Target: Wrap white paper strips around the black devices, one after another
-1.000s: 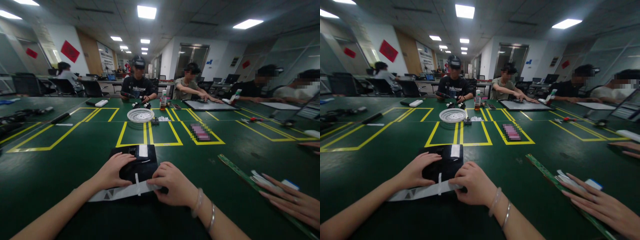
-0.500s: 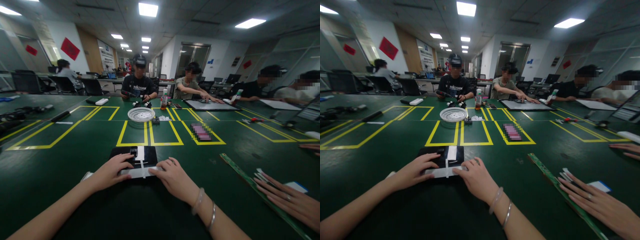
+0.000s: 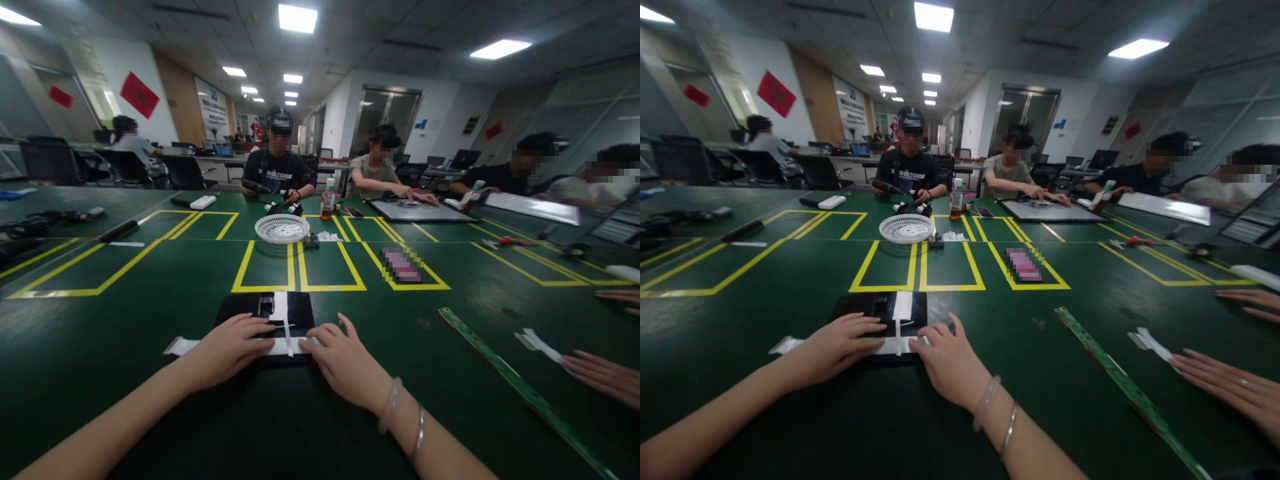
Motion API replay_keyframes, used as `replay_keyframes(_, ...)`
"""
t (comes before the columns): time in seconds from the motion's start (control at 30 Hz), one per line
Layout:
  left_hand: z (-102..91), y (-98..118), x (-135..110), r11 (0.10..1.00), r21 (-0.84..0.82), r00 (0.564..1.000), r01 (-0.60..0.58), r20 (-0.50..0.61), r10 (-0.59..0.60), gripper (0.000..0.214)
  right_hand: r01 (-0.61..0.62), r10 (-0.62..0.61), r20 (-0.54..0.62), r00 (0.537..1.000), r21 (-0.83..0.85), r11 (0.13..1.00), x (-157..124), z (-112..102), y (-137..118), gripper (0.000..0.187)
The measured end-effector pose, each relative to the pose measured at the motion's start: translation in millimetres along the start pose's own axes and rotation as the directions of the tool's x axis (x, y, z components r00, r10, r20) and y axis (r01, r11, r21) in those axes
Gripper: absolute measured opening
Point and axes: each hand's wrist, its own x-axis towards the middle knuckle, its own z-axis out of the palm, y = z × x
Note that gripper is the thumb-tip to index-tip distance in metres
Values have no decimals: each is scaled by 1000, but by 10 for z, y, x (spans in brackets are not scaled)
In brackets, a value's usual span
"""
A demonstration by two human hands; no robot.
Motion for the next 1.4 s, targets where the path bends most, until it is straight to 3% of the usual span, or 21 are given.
replay_keyframes(0.23,-32,117,22,993,104,998,-59,-11,61,34,10,-10,8,1000,-1,1000,4,25,-80,39)
replay_keyframes(0.57,-45,141,34,992,120,999,-27,20,25,30,-27,27,-7,1000,-29,999,-14,85,-135,39)
replay_keyframes(0.77,39,-40,-46,979,94,983,181,-4,-182,88,-14,14,8,1000,-12,1000,-8,79,-100,40)
replay_keyframes(0.9,54,-121,-71,976,56,977,208,39,-211,94,-7,7,-4,1000,11,1000,7,31,-66,41)
replay_keyframes(1.03,34,-105,-45,980,31,980,198,28,-198,90,-36,39,-54,998,42,998,11,-30,-9,51)
replay_keyframes(1.23,-33,-100,-40,984,-14,984,178,-10,-178,76,-69,72,-75,995,51,996,10,-64,71,51)
replay_keyframes(1.4,-205,-297,-141,957,34,956,287,-79,-284,69,-60,63,-85,994,36,998,11,-66,79,54)
